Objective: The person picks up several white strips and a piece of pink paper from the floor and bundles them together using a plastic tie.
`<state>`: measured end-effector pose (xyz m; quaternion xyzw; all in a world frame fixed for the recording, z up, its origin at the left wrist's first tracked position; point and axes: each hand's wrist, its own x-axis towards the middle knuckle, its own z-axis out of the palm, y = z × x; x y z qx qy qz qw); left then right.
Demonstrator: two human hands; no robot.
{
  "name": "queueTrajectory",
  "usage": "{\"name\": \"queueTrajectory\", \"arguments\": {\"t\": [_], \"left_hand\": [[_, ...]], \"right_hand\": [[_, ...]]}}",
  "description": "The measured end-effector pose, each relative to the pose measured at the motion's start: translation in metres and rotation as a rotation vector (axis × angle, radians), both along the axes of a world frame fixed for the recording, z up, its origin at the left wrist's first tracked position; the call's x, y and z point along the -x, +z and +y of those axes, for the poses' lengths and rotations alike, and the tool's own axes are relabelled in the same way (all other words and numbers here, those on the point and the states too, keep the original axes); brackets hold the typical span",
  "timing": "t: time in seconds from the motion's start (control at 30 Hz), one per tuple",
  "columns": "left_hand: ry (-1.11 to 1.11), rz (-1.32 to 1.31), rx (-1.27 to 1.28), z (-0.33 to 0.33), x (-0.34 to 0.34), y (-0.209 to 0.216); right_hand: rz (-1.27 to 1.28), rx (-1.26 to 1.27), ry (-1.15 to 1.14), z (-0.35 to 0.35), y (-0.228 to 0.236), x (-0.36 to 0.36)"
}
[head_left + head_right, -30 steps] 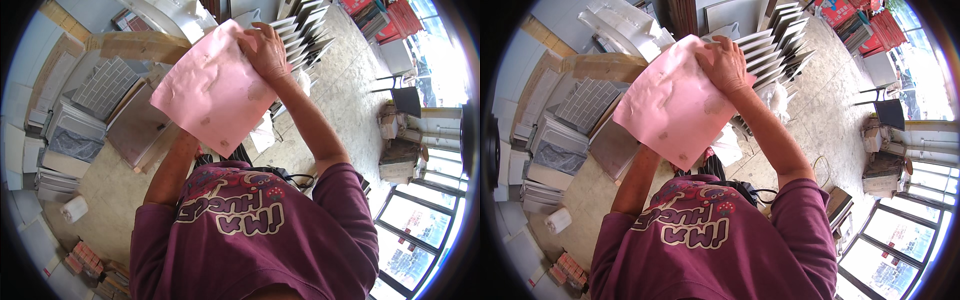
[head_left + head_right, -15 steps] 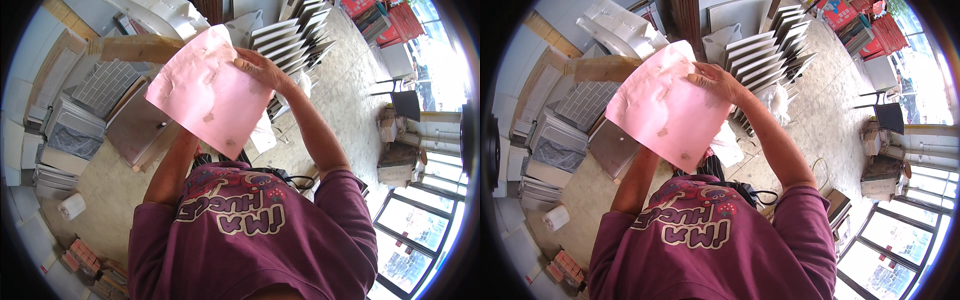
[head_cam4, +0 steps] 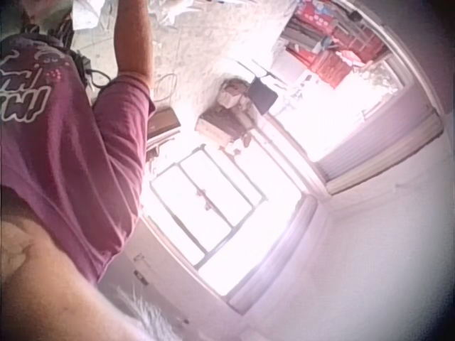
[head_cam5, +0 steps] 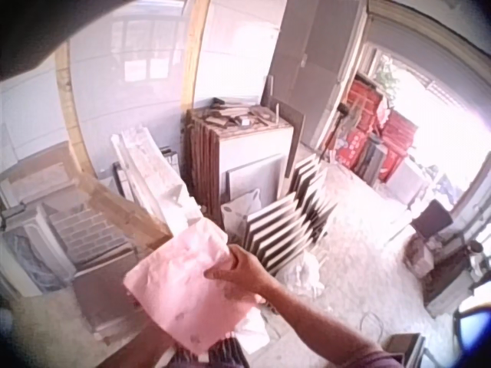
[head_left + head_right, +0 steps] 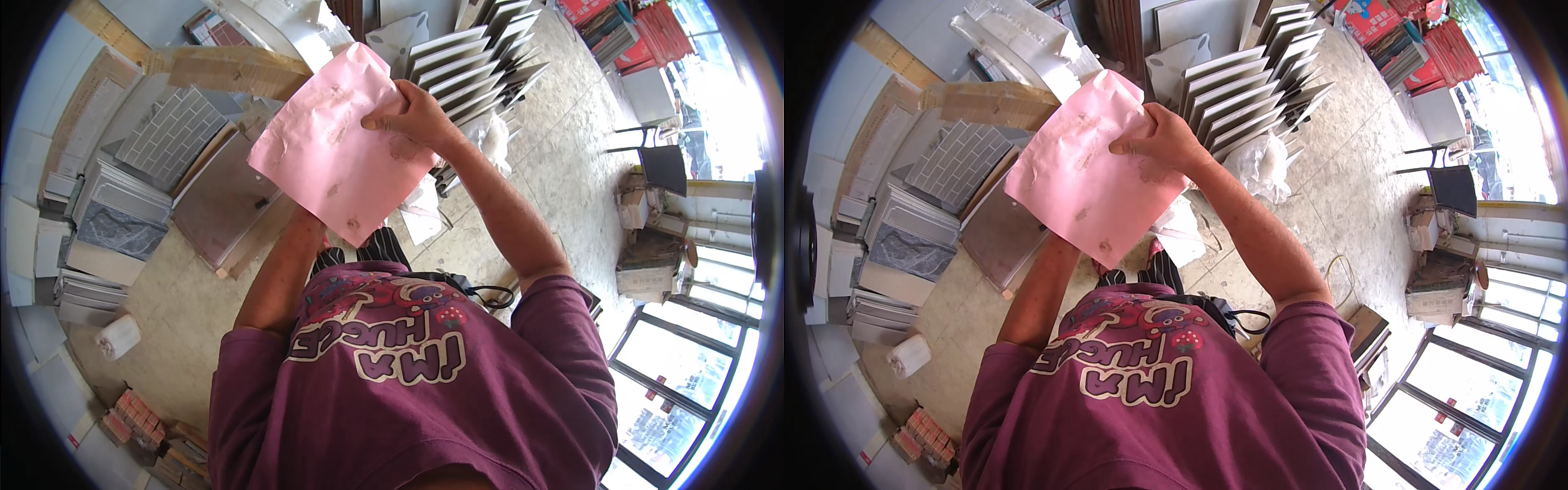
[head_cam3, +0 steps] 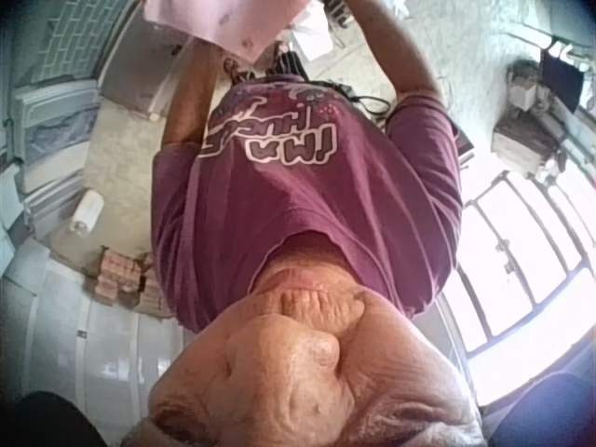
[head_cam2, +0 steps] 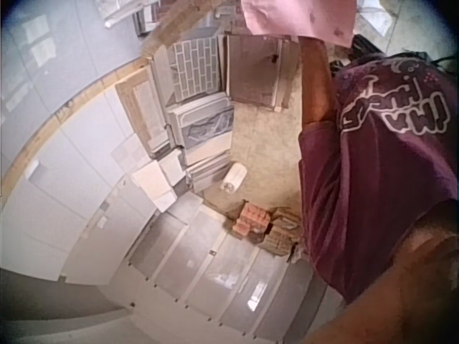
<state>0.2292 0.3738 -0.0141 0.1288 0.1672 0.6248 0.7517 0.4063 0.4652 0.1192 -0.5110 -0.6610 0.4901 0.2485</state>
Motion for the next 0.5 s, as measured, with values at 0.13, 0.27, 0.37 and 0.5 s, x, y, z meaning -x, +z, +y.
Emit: {"name": "queueTrajectory", "arguments": {"t": [0.13, 0.27, 0.37, 0.5], "left_hand": [[0.002, 0.017, -0.016, 0.003, 0.005, 0.0], [0.003, 0.036, -0.036, 0.009, 0.008, -0.001], [0.01, 0.051, -0.051, 0.01, 0.013, -0.001], [0.016, 0.08, -0.08, 0.015, 0.021, 0.0]], "right_hand": [[-0.032, 0.041, -0.026, 0.0, 0.002, 0.002], [-0.007, 0.127, -0.041, -0.002, 0.008, 0.005], [0.039, 0.162, -0.01, 0.001, 0.004, 0.004], [0.081, 0.218, -0.013, 0.0, -0.001, 0.006]]}}
